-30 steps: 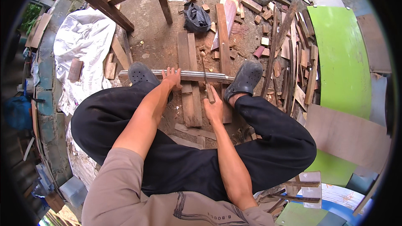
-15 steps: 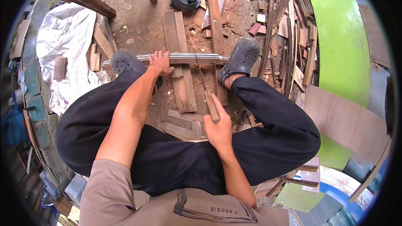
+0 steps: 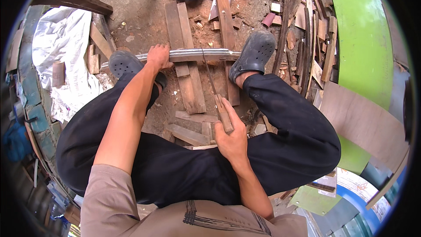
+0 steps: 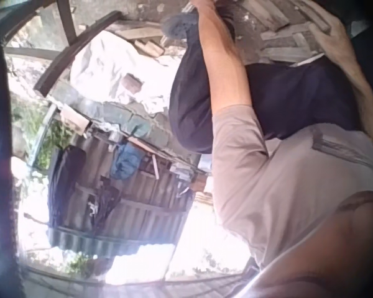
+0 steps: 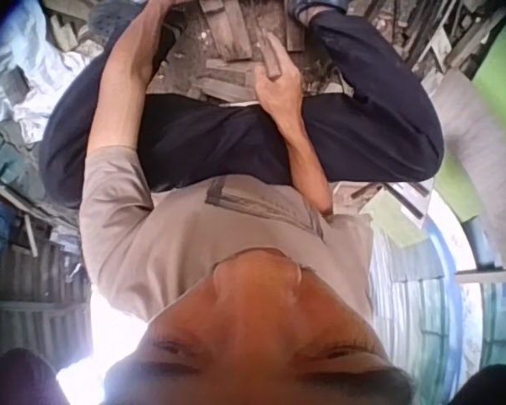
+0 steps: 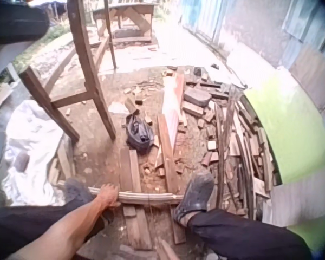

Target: The person sits cross-legged on the ground and uses a hand saw to cut a long metal bar resting on a wooden support. The person holds the bar with the left hand and saws with the right hand, repeatedly adjusting the bar's position during the process.

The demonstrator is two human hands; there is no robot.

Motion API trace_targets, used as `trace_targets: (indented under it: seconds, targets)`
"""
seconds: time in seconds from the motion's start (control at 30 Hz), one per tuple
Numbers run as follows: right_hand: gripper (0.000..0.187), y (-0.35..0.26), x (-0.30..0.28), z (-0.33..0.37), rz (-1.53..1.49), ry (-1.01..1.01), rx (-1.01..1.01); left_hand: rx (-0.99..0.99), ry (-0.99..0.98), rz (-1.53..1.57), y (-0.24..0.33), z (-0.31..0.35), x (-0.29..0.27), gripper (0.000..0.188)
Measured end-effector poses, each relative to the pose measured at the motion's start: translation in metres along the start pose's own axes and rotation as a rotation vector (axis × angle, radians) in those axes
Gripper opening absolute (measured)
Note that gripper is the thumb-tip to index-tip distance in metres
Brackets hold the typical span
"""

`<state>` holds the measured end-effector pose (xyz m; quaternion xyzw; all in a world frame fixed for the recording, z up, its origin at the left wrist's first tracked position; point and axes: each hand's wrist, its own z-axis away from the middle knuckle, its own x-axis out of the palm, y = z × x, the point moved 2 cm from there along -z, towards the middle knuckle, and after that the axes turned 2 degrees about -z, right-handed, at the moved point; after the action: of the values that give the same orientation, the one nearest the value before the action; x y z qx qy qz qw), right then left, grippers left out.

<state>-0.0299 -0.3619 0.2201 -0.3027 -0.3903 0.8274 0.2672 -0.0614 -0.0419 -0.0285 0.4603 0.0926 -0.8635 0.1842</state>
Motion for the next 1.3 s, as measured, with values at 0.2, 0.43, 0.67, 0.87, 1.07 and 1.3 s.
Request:
trace_targets:
  seconds: [0.2,0.43,0.67,0.87,1.07,1.3]
  targets:
    - [0.063,0.006,0.010,-0.007,-0.002,0.028,-0.054,0.094,-0.060,0.100,-0.015,-0.013,0.010,0.071]
    - [0.065,0.027,0.027,-0.052,-0.014,0.058,-0.014,0.071,-0.140,0.143,-0.007,-0.013,-0.001,0.067]
    - [0.067,0.006,0.015,-0.005,0.013,0.084,-0.086,0.102,-0.084,0.129,-0.012,-0.023,-0.006,0.062]
    - [0.064,0.033,0.030,-0.049,0.009,0.110,-0.083,0.084,-0.112,0.135,-0.004,-0.002,0.007,0.061]
    - [0.063,0.022,0.030,-0.076,-0.062,0.050,0.129,0.119,-0.075,0.125,-0.009,-0.018,0.004,0.062]
    - [0.063,0.022,0.010,0.022,-0.077,0.110,-0.112,0.073,-0.114,0.095,-0.013,-0.012,-0.004,0.064]
